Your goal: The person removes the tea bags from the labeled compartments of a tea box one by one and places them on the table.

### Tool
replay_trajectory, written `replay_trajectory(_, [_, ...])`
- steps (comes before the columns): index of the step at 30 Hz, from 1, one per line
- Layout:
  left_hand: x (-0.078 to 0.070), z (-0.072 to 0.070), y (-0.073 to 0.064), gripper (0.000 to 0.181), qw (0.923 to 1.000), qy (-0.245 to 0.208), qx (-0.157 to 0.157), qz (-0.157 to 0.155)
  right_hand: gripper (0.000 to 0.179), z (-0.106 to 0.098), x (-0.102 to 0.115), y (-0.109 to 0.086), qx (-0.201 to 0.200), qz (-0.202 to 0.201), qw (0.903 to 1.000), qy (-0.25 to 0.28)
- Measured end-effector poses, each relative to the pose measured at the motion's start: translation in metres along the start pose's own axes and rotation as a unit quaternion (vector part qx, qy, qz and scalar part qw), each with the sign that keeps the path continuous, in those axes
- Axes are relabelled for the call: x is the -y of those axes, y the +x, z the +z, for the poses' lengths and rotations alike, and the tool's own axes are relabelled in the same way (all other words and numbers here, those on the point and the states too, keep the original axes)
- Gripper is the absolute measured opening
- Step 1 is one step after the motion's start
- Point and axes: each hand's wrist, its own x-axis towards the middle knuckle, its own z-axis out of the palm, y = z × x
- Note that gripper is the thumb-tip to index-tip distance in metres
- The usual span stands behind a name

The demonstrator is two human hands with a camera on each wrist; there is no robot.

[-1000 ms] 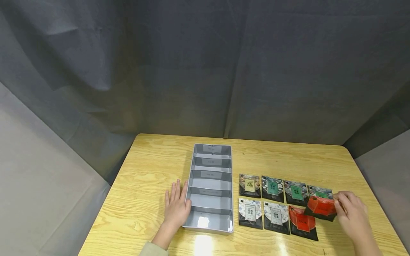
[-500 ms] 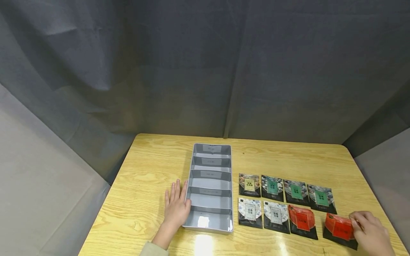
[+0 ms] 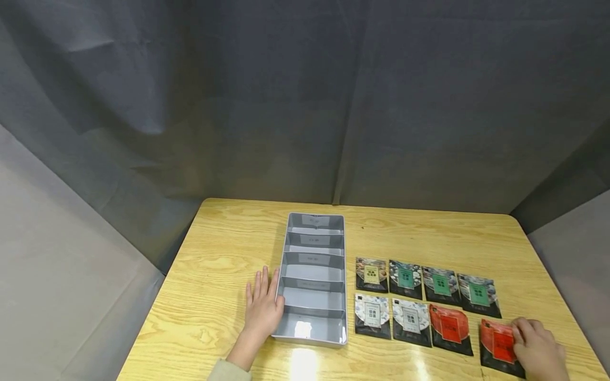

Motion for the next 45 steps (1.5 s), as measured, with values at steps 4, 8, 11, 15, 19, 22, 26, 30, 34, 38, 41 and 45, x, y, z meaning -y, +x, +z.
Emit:
replay_trajectory(4, [0.0,0.0,0.0,0.057,1.0,-0.001,-0.003,0.004,0.024,0.01,0.007,0.0,-0.05,0.01,0.9986,0.013])
replay_trajectory(8, [0.0,0.0,0.0,0.057,1.0,-0.005,0.001,0.006,0.022,0.018,0.011,0.001,-0.07,0.021,0.9971,0.02])
replay_trajectory(11, [0.0,0.0,0.0,0.057,1.0,-0.005,0.002,0.005,0.022,0.023,0.012,0.001,-0.07,0.042,0.9962,0.03])
replay_trajectory(15, [0.0,0.0,0.0,0.057,1.0,-0.004,0.001,0.004,0.024,0.027,0.016,0.002,-0.068,0.072,0.9941,0.044])
replay_trajectory(19, [0.0,0.0,0.0,0.057,1.0,-0.005,0.001,0.004,0.026,0.031,0.018,0.003,-0.066,0.092,0.9923,0.051])
replay_trajectory(22, [-0.001,0.001,0.001,0.057,1.0,-0.004,0.003,0.004,0.025,0.033,0.02,0.003,-0.078,0.095,0.991,0.051])
replay_trajectory(26, [-0.001,0.001,0.001,0.057,1.0,-0.007,0.005,0.005,0.027,0.037,0.021,0.003,-0.095,0.096,0.9896,0.05])
replay_trajectory(30, [-0.002,0.0,0.0,0.057,0.9999,-0.01,0.005,0.004,0.03,0.042,0.019,0.003,-0.111,0.101,0.9871,0.055])
replay_trajectory(34, [-0.003,-0.001,0.001,0.057,0.9999,-0.009,0.005,0.005,0.031,0.047,0.016,0.003,-0.131,0.102,0.984,0.063])
replay_trajectory(38, [-0.003,-0.001,0.001,0.057,0.9999,-0.009,0.007,0.004,0.032,0.048,0.016,0.003,-0.139,0.102,0.9827,0.068])
replay_trajectory(41, [-0.003,-0.001,0.001,0.057,0.9999,-0.009,0.008,0.003,0.034,0.047,0.017,0.003,-0.132,0.11,0.9827,0.069])
replay_trajectory(45, [-0.004,0.0,0.001,0.057,0.9999,-0.011,0.008,0.004,0.033,0.043,0.018,0.002,-0.132,0.124,0.9804,0.077])
